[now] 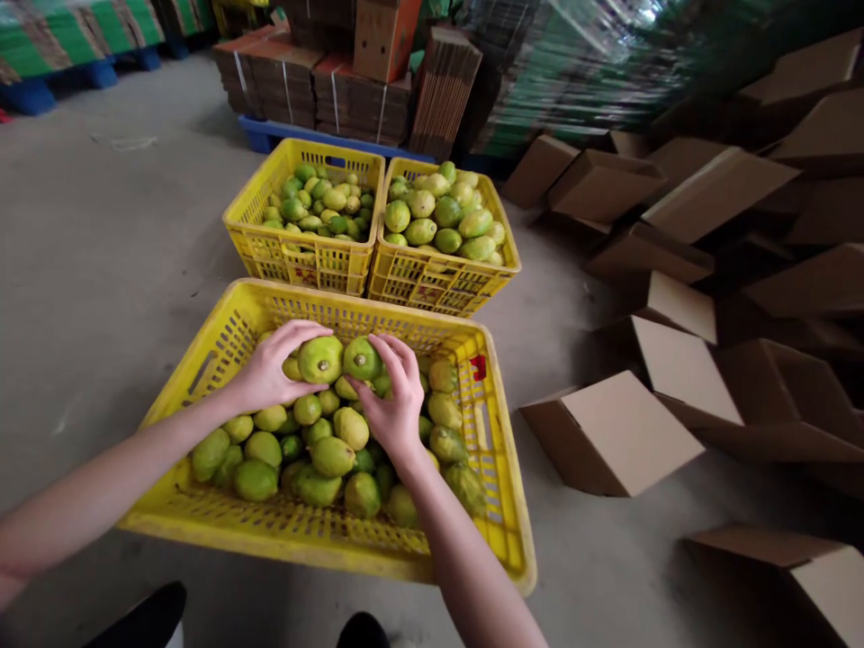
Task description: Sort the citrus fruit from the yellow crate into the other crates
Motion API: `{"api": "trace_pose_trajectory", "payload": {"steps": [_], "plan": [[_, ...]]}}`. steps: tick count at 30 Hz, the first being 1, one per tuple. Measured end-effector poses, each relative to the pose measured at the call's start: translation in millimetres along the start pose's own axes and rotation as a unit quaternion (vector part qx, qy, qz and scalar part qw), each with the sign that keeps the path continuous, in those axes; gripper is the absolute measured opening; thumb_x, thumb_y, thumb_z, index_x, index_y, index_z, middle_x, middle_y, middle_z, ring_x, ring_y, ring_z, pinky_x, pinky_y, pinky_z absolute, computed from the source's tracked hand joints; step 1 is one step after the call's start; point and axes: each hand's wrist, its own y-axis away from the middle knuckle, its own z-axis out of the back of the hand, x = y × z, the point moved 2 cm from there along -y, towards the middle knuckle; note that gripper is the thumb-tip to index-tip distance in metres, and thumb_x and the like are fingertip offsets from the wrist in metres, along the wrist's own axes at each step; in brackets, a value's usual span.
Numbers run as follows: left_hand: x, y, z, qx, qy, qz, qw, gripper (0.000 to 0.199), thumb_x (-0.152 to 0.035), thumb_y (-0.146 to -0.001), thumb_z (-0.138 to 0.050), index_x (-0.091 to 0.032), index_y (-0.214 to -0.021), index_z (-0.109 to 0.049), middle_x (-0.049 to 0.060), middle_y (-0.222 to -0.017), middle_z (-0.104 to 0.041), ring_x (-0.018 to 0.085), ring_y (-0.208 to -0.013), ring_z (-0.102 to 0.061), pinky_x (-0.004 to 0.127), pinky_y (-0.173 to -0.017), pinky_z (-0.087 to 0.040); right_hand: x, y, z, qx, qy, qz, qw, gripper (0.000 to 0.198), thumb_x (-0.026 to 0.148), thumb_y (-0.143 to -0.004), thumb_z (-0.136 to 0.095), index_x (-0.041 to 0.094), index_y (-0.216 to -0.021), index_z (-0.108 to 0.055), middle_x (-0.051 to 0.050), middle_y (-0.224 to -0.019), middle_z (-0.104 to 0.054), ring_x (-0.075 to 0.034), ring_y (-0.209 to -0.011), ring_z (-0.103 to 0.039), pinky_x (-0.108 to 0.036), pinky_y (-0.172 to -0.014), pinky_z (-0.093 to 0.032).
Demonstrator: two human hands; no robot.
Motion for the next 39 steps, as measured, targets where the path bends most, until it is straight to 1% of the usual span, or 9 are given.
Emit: {"api": "trace_pose_trajectory", "payload": {"steps": [8, 13, 17, 21, 25, 28, 32, 36, 39], "plan": [[1, 5, -3, -0.03, 0.048, 0.016, 0.998, 0.063, 0.0, -0.042, -0.094, -0.026, -0.098, -0.08, 0.008, -0.123, -0.065, 0.036, -0.143, -0.043, 0.042, -0.124, -0.033, -1, 3, -3, -0.004, 0.001, -0.021, 1.0, 0.042, 0.032, -0.086, -0.072, 0.03, -0.126, -0.059, -0.009, -0.128, -0.063, -0.031, -0.123, -0.062, -0.054, -0.109, -0.051], [2, 4, -1, 0.023, 0.115, 0.07, 0.991, 0.074, 0.0, -0.042, -0.092, -0.025, -0.109, -0.075, 0.007, -0.117, -0.069, 0.031, -0.127, -0.06, 0.032, -0.103, -0.052, -1, 7, -8, -0.036, -0.141, -0.109, 0.983, 0.06, 0.038, -0.076, -0.082, 0.028, -0.122, -0.047, -0.008, -0.123, -0.064, -0.027, -0.115, -0.065, -0.047, -0.104, -0.054], [16, 5, -3, 0.033, 0.234, 0.134, 0.962, 0.064, -0.002, -0.046, -0.091, -0.023, -0.102, -0.069, 0.004, -0.101, -0.073, 0.023, -0.095, -0.071, 0.026, -0.078, -0.058, -7, 4, -9, -0.032, -0.256, -0.234, 0.937, 0.057, 0.047, -0.066, -0.086, 0.028, -0.103, -0.047, -0.002, -0.106, -0.069, -0.022, -0.094, -0.069, -0.039, -0.086, -0.06], [34, 5, -9, -0.008, 0.315, 0.194, 0.929, 0.051, -0.002, -0.056, -0.087, -0.018, -0.101, -0.068, 0.007, -0.102, -0.073, 0.025, -0.103, -0.072, 0.03, -0.087, -0.06, -21, 2, -11, -0.01, -0.346, -0.324, 0.881, 0.047, 0.043, -0.064, -0.085, 0.026, -0.097, -0.057, -0.002, -0.102, -0.074, -0.024, -0.091, -0.071, -0.041, -0.085, -0.059], [42, 1, -13, -0.062, 0.37, 0.27, 0.887, 0.036, -0.008, -0.081, -0.069, -0.02, -0.114, -0.067, 0.009, -0.111, -0.074, 0.025, -0.112, -0.071, 0.036, -0.094, -0.06, -33, 2, -14, 0.034, -0.364, -0.36, 0.858, 0.043, 0.038, -0.062, -0.084, 0.025, -0.099, -0.067, -0.003, -0.105, -0.076, -0.027, -0.094, -0.071, -0.043, -0.085, -0.058], [42, -3, -12, -0.092, 0.382, 0.282, 0.875, 0.038, -0.01, -0.093, -0.052, -0.024, -0.126, -0.063, 0.007, -0.12, -0.073, 0.02, -0.11, -0.071, 0.034, -0.092, -0.061, -38, 8, -21, 0.053, -0.379, -0.396, 0.835, 0.047, 0.04, -0.057, -0.085, 0.025, -0.098, -0.069, -0.003, -0.098, -0.077, -0.028, -0.091, -0.072, -0.042, -0.081, -0.059], [47, -4, -12, -0.087, 0.383, 0.286, 0.874, 0.031, -0.016, -0.098, -0.049, -0.027, -0.123, -0.065, 0.003, -0.114, -0.074, 0.017, -0.098, -0.073, 0.029, -0.082, -0.062, -40, 19, -35, 0.073, -0.409, -0.457, 0.787, 0.048, 0.048, -0.062, -0.081, 0.023, -0.1, -0.067, -0.007, -0.097, -0.078, -0.029, -0.093, -0.073, -0.043, -0.079, -0.062], [52, 2, -14, -0.092, 0.28, 0.264, 0.918, 0.029, -0.007, -0.088, -0.064, -0.028, -0.109, -0.066, -0.004, -0.091, -0.073, 0.009, -0.068, -0.068, 0.016, -0.057, -0.054, -32, 25, -46, 0.104, -0.442, -0.502, 0.736, 0.036, 0.051, -0.082, -0.061, 0.022, -0.102, -0.062, -0.01, -0.098, -0.076, -0.03, -0.097, -0.073, -0.047, -0.081, -0.063], [53, 5, -16, -0.108, 0.21, 0.243, 0.941, 0.018, -0.009, -0.088, -0.068, -0.024, -0.098, -0.068, -0.003, -0.09, -0.075, 0.01, -0.074, -0.07, 0.014, -0.062, -0.055, -23, 29, -50, 0.117, -0.466, -0.528, 0.7, 0.033, 0.049, -0.089, -0.055, 0.021, -0.106, -0.061, -0.008, -0.095, -0.076, -0.028, -0.09, -0.073, -0.043, -0.075, -0.063]]}}
